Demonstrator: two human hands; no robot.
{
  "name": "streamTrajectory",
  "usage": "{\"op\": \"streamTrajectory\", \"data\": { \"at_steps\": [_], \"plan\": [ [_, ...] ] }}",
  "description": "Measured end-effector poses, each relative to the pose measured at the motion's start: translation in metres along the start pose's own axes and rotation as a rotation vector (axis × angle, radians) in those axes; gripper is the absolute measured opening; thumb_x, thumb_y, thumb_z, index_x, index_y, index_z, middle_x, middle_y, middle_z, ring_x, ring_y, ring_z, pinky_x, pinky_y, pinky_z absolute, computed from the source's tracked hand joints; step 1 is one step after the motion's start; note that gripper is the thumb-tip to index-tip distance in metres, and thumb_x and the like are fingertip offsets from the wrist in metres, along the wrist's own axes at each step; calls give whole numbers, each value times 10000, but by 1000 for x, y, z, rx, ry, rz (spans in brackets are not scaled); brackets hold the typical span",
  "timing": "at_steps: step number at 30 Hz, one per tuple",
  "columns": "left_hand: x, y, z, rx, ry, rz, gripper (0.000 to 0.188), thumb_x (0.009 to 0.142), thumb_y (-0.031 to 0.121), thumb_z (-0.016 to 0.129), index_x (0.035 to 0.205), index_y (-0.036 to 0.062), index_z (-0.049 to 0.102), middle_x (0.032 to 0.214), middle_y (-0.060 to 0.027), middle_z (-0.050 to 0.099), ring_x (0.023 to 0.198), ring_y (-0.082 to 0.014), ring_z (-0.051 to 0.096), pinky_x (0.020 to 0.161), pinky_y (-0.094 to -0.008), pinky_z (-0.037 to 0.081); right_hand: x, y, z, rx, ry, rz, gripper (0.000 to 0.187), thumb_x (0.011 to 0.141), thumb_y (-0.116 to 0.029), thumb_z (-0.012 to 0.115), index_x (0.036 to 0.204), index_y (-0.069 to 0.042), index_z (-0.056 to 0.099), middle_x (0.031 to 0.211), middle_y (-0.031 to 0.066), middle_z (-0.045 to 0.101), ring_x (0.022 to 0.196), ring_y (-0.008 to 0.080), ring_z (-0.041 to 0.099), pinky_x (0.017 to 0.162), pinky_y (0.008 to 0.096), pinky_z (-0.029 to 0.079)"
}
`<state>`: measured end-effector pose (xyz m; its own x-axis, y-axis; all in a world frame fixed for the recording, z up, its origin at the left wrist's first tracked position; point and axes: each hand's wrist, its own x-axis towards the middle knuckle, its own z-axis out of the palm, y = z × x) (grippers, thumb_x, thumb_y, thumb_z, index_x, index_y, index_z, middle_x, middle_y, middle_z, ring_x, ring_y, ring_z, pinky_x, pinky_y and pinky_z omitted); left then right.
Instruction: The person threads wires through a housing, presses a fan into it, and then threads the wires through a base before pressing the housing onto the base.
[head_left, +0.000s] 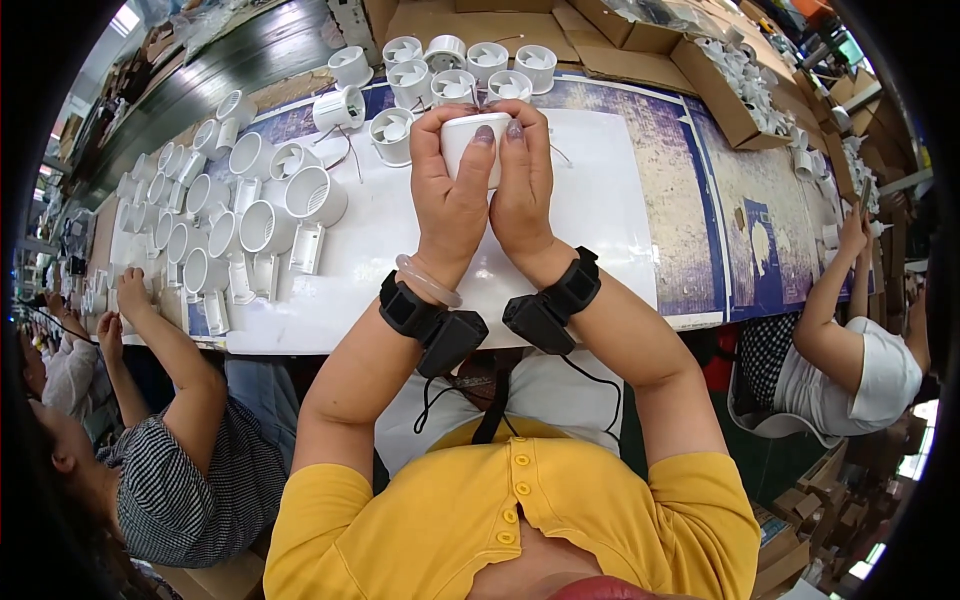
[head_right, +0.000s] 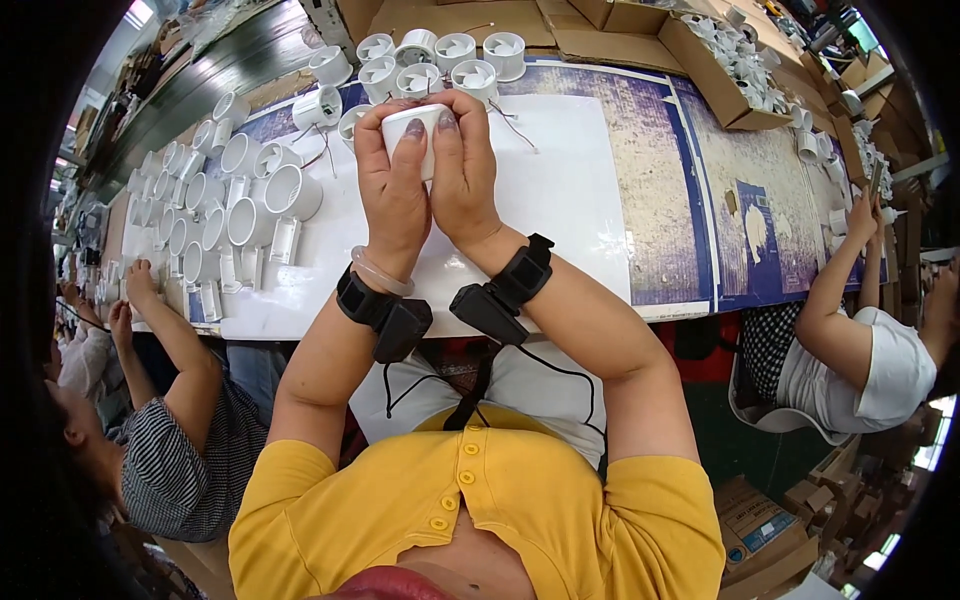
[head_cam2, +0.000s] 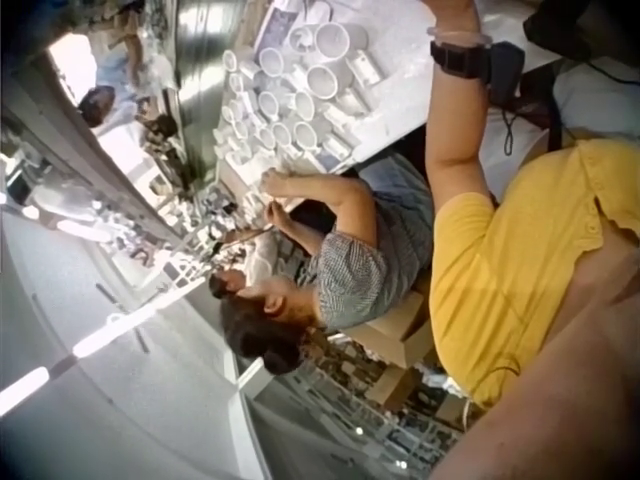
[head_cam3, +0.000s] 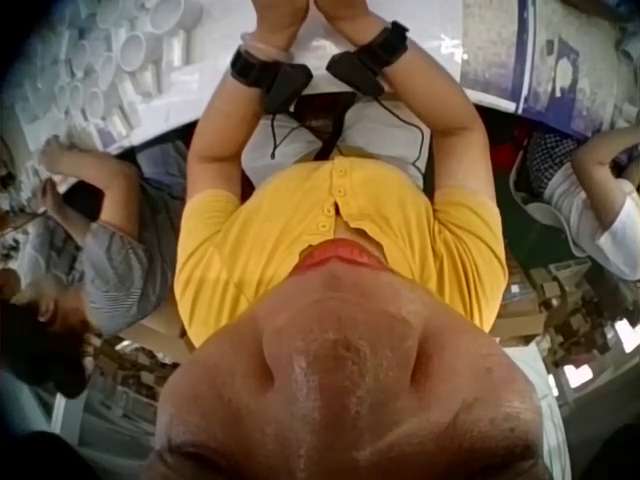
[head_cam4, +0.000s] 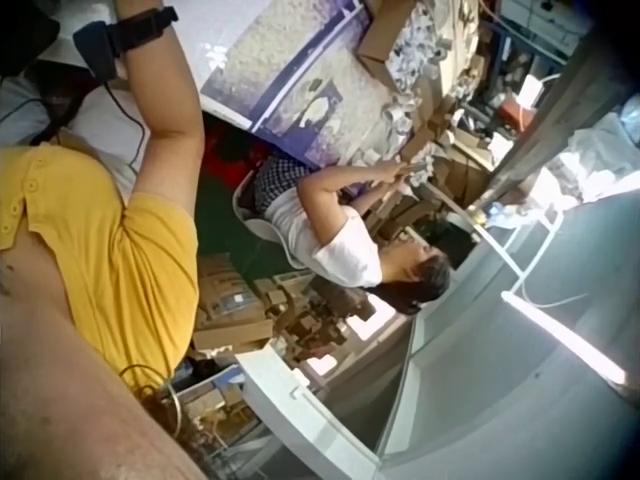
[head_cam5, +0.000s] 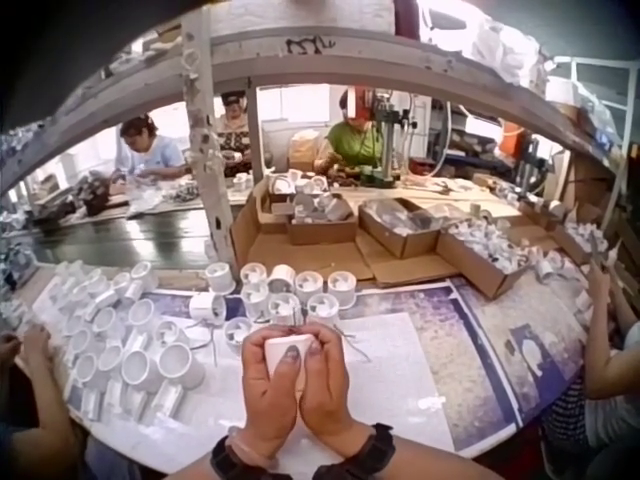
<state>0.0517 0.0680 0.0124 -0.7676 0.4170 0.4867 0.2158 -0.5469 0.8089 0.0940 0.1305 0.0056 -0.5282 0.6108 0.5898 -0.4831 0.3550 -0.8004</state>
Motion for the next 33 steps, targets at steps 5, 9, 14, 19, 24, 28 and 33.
{"op": "streamTrajectory", "data": {
  "at_steps": [5,9,14,19,24,28,33],
  "plan": [
    [3,6,0,-43,44,-75,207,980,193,428,1115,41,470,1093,-69,528,987,-131,510,873,-257,422,3,-2,2,171,-20,112,279,996,-221,324,1161,-47,468,1079,78,528,994,143,488,886,267,393],
    [0,-1,-2,-66,84,-119,248,1011,215,336,1109,40,481,1081,-73,537,968,-126,522,851,-256,437,3,7,-4,-45,-59,-34,270,998,-209,319,1151,-50,474,1078,74,529,996,135,495,891,265,395],
    [1,1,-1,35,14,-133,277,986,261,428,1142,39,482,1095,-93,549,1018,-167,522,896,-282,420,5,4,-8,30,-27,63,284,996,-246,330,1120,-52,497,1085,77,539,986,158,533,878,281,434],
    [5,6,3,375,-104,203,422,865,277,636,1183,48,480,1089,-105,568,1069,-235,515,961,-330,384,25,-8,-18,616,140,384,334,986,-304,318,1048,-47,521,1027,81,567,969,173,547,866,303,444],
    [17,7,-11,916,-244,475,641,663,249,792,1197,56,495,1079,-107,582,1097,-303,503,996,-389,357,37,-1,-32,691,164,476,414,987,-358,299,1084,-36,542,1019,78,587,950,176,578,812,308,481],
    [18,4,-15,932,-262,481,663,622,227,802,1192,55,511,1092,-107,581,1090,-315,505,983,-416,368,39,5,-34,377,76,307,467,989,-390,315,1041,-15,587,1001,85,609,935,177,590,774,296,493],
    [17,4,-15,940,-347,490,684,633,235,796,1214,38,495,1122,-115,575,1088,-310,508,969,-423,378,35,1,-38,57,13,236,556,984,-448,321,887,1,635,939,89,623,857,164,590,761,276,472]
  ]
}}
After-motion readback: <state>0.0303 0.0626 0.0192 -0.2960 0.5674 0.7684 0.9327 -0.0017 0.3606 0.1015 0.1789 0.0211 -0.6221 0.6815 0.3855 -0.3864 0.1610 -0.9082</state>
